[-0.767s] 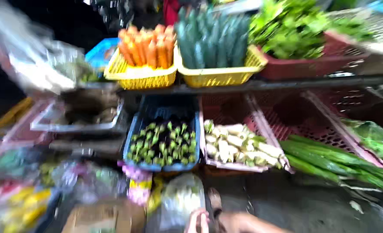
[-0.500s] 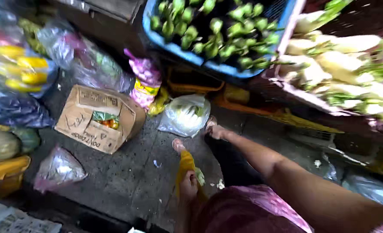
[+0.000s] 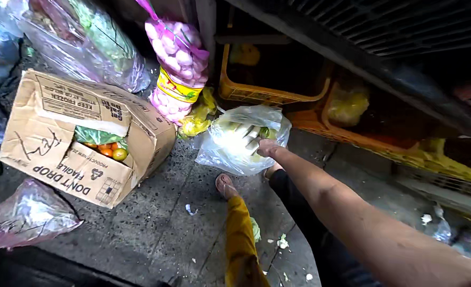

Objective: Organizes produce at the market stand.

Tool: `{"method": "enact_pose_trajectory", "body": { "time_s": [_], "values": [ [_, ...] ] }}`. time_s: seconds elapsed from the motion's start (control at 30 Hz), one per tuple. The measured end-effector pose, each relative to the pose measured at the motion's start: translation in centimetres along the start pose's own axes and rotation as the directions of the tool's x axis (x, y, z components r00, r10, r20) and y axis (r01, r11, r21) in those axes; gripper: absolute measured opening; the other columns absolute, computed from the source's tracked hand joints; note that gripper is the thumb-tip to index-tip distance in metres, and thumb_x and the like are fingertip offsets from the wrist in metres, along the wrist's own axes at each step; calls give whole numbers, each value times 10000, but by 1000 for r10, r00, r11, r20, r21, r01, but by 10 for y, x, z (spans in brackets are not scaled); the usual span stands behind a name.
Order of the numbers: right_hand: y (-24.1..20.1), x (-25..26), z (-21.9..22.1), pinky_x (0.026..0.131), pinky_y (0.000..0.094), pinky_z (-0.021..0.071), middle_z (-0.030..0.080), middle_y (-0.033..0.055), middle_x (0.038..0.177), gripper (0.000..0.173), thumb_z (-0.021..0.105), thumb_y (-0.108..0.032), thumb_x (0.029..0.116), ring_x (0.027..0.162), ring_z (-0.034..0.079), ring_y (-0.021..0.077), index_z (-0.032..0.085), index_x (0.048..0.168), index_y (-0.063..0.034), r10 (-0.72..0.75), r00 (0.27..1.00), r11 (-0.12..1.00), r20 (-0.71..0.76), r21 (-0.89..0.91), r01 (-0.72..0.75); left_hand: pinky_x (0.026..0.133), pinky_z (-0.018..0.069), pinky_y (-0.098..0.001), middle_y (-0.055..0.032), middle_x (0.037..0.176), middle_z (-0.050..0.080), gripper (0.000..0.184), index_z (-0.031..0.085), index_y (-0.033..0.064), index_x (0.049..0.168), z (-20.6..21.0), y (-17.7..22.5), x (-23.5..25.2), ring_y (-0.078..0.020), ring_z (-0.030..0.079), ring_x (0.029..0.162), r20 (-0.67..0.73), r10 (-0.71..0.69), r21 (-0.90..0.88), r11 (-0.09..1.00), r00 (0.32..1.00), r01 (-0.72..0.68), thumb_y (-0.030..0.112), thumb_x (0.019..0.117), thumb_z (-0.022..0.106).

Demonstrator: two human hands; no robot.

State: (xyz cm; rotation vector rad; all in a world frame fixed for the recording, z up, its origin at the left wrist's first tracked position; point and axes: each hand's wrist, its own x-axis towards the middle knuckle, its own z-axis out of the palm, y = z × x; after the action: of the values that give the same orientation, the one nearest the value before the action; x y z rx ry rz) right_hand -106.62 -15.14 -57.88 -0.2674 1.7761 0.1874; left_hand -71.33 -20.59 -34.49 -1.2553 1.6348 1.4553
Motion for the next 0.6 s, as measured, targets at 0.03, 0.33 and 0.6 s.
{"method": "enact_pose_trajectory", "body": {
  "time_s": [0.03,0.33,0.6],
  "values": [
    [6,8,10,1153,699,292,387,304,1574,666,691,-283,959,1463,357,495,459,1512,7,-9,999,1000,44,-30,10,866,600,-416,-216,1031,736,203,700,-69,1113,14,-9,13,-275,734,921,-93,62,43,997,994,-59,36,997,572],
    [38,-1,51,1131,607,391,553,284,1433,370,567,-130,1021,1367,499,455,619,1353,24,-160,985,987,71,-19,162,1215,298,-554,-133,1583,459,429,655,64,1358,48,85,239,-333,389,1491,252,431,466,731,866,-499,1,939,589],
    [9,44,6,1155,667,313,400,305,1566,650,649,-202,991,1462,371,482,391,1535,44,-34,992,972,120,-227,61,1243,113,-638,-206,1464,566,432,565,53,1448,45,57,295,-405,427,1447,326,-102,836,494,940,-237,94,1019,544]
  ]
}}
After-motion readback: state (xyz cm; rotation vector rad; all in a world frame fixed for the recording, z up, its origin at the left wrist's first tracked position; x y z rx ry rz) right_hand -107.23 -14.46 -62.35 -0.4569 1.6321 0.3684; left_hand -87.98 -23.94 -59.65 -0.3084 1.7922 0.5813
